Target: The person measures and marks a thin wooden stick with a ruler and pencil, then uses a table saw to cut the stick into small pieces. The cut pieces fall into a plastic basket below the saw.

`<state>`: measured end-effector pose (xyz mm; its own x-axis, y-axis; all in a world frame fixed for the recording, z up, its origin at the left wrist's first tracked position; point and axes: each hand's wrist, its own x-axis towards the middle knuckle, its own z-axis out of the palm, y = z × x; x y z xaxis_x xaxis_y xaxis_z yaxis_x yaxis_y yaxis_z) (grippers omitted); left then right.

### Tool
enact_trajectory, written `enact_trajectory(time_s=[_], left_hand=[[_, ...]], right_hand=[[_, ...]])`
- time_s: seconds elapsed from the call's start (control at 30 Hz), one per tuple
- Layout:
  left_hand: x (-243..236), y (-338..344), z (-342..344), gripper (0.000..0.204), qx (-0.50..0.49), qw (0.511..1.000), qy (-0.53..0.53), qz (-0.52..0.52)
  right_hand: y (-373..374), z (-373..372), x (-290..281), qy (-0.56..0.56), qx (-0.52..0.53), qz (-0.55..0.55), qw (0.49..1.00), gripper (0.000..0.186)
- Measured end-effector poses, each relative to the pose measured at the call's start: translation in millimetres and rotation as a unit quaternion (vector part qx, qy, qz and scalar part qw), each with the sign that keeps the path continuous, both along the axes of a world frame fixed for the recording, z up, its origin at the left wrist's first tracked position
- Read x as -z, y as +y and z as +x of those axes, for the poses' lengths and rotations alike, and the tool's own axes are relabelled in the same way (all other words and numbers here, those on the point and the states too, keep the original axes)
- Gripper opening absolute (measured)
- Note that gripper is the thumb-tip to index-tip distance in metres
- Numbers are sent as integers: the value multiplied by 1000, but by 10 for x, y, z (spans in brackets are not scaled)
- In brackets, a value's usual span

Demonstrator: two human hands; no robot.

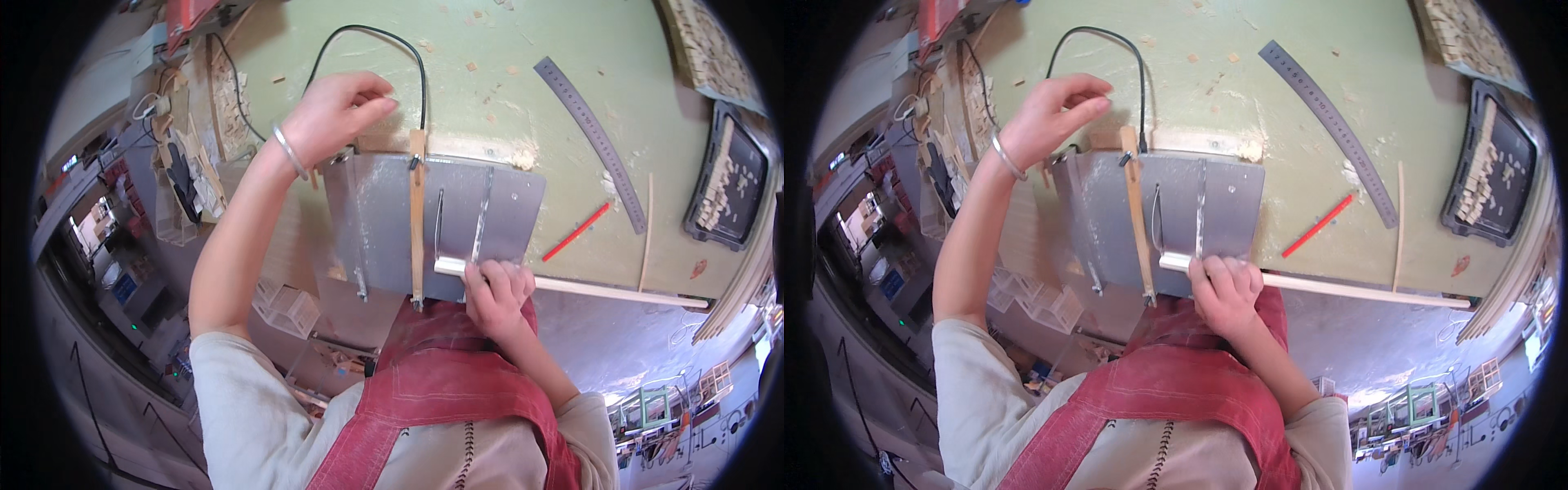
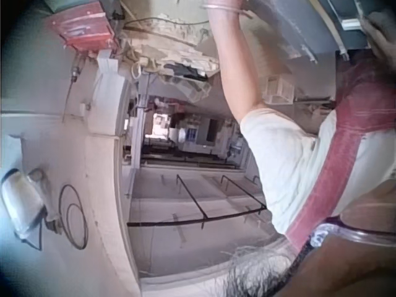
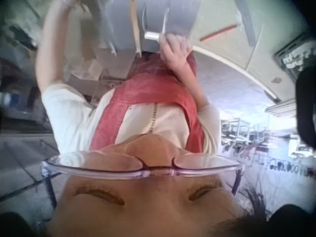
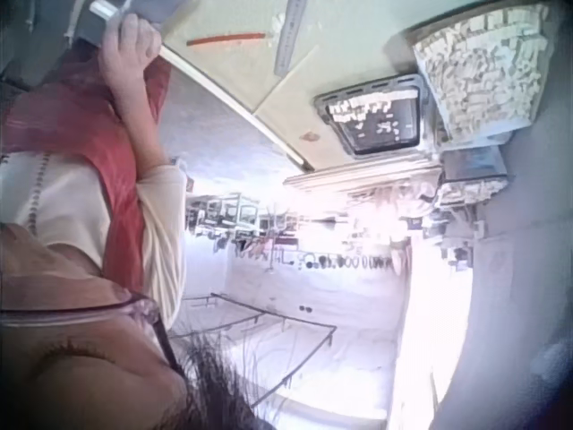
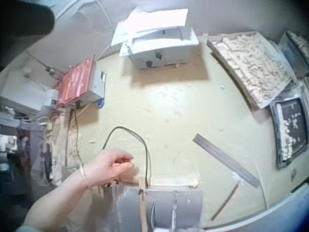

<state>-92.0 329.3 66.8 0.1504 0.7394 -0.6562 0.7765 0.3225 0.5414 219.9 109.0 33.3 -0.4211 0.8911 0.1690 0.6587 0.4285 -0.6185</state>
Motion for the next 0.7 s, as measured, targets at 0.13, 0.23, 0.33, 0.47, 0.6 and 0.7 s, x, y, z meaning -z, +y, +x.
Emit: enact_trajectory(time_s=[0.13, 0.23, 0.33, 0.47, 0.6, 0.7], left_hand=[[-649, -693, -32, 31, -96, 974, -36, 200], [-804, -1499, 33, 40, -57, 919, 63, 385], [-666, -2273, 467, 60, -58, 916, 56, 393], [5, -2736, 988, 74, -136, 915, -33, 379], [317, -2717, 1044, 83, -85, 924, 91, 361], [302, -2679, 997, 96, -59, 948, 81, 302]], right_hand=[[-7, -43, -12, 28, 15, 20, 999, 30], [-7, -85, -12, 29, 28, 41, 998, 26], [0, -83, -1, 25, 34, 50, 998, 24], [-18, -103, 62, 10, 42, 77, 996, 21], [-41, -141, 33, -19, 50, 85, 995, 17], [-62, -160, 19, -30, 51, 96, 994, 17]])
